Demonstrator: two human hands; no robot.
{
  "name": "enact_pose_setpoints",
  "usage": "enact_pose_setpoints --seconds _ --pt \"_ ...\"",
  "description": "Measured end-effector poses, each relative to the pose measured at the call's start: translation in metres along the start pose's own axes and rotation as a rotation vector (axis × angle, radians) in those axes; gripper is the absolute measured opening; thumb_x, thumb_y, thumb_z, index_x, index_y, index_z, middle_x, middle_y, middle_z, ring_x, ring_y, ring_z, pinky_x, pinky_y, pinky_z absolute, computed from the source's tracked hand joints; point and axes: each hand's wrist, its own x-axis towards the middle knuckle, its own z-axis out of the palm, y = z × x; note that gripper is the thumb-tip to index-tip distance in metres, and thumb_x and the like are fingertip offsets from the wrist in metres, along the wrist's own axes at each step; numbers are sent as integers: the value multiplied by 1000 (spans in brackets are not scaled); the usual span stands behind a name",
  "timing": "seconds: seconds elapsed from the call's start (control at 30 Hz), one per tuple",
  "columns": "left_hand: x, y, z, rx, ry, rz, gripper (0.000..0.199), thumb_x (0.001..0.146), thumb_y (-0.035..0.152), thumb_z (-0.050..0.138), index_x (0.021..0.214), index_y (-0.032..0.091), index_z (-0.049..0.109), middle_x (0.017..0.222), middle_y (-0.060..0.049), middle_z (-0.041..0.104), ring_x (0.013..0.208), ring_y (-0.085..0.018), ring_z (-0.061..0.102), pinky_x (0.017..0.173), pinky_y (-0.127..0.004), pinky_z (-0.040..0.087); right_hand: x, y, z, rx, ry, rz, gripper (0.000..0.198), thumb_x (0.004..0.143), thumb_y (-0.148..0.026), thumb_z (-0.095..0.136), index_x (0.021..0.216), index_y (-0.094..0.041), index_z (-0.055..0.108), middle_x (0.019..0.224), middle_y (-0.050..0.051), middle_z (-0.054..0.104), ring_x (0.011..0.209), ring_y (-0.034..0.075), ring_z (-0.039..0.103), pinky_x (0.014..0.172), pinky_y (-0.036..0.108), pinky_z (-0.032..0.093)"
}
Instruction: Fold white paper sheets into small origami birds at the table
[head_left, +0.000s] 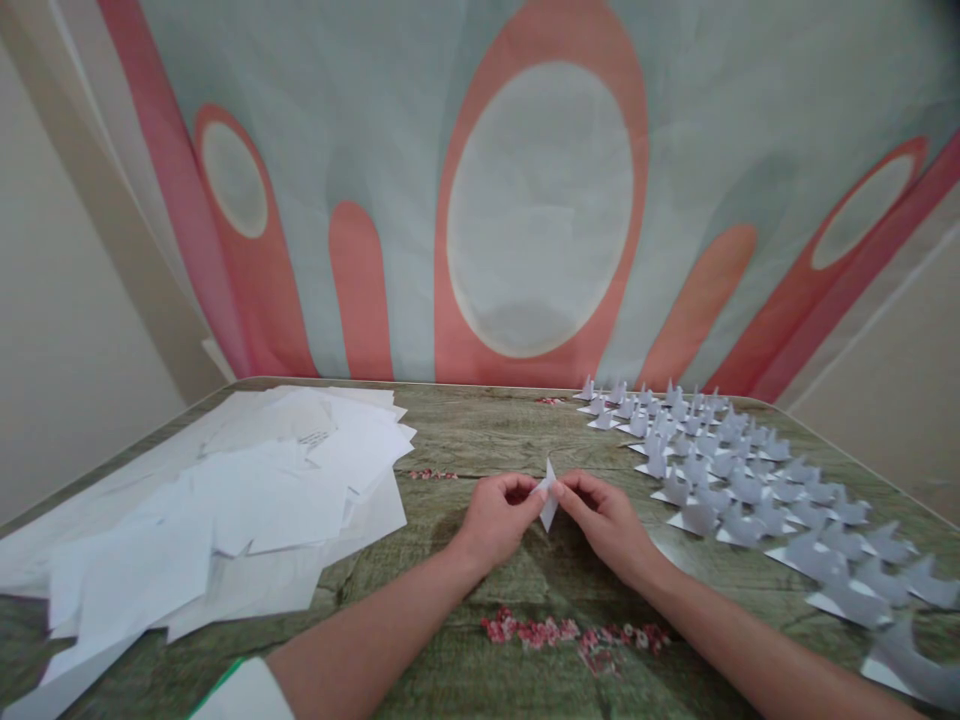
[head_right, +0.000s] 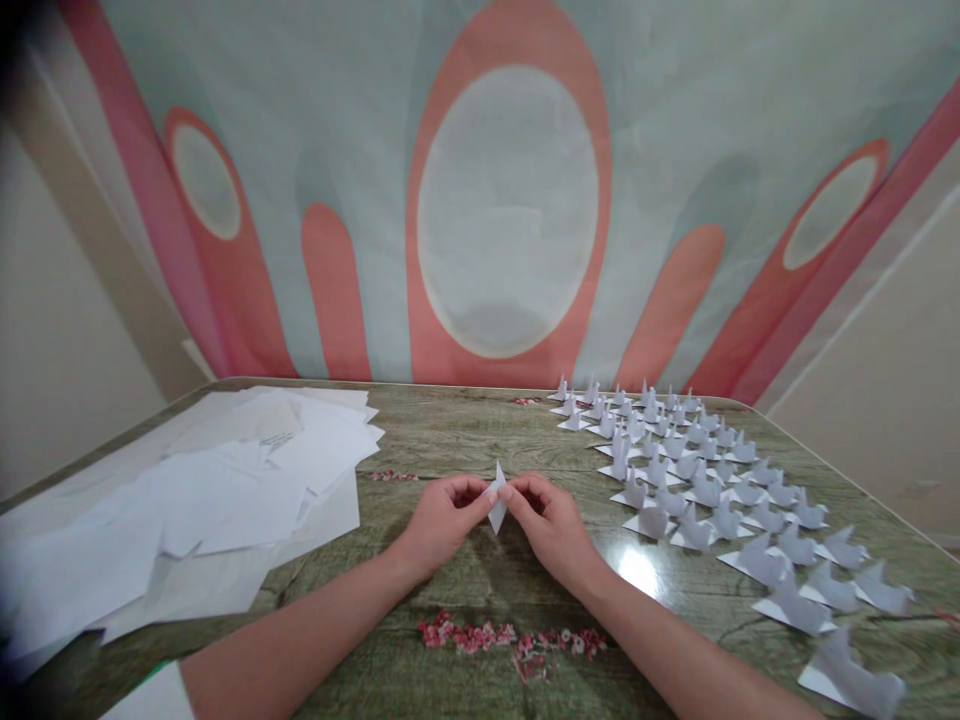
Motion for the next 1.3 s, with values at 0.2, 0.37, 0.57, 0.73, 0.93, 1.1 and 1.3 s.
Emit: enact_pose_setpoints --seconds 0.2,0.37,0.57,0.73,0.93,1.1,1.3 --pt "-2 2 1 24 15 0 17 70 28 63 69 11 66 64 -2 63 58 -12 52 57 -22 40 -1 -2 -2 -160 66 -69 26 85 -38 50 70 -17 58 67 1 54 65 15 49 63 26 38" --pt "-2 0 1 53 19 14 22 73 33 61 75 11 67 69 -4 64 62 -13 54 60 -23 41 -2 -6 -3 -232 80 -108 24 86 -34 49 69 -18 54 66 0 52 64 15 49 61 26 38" --pt "0 -1 -2 12 0 48 23 74 34 61 75 12 64 69 -3 62 63 -14 53 62 -24 42 -4 -10 -1 -233 53 -124 23 86 -33 48 70 -18 54 68 0 52 66 14 50 63 26 38" --pt "2 -3 -3 -12 15 80 20 77 32 56 75 12 60 71 -3 60 66 -14 53 65 -25 43 -4 -9 1 -214 -40 -106 20 85 -34 50 74 -18 55 71 0 53 66 14 49 62 25 38" --pt "5 -11 -2 -27 62 90 19 80 32 53 78 13 57 73 -2 59 69 -13 53 67 -25 42 -3 -7 4 -250 -126 -91 26 87 -33 45 67 -18 50 65 -2 49 62 13 46 59 24 36" --pt "6 -13 -2 -17 98 85 21 80 34 54 75 14 56 70 -1 58 67 -13 52 64 -23 42 -3 -6 4 -294 -183 -89 22 88 -31 43 71 -18 49 68 0 50 64 14 47 60 25 36" --pt "6 -12 -3 -29 117 76 21 79 34 55 76 13 57 71 -2 59 68 -13 53 66 -23 42 -4 -1 7 -405 -167 -131 19 89 -28 40 74 -19 47 71 2 51 67 16 46 62 28 36"
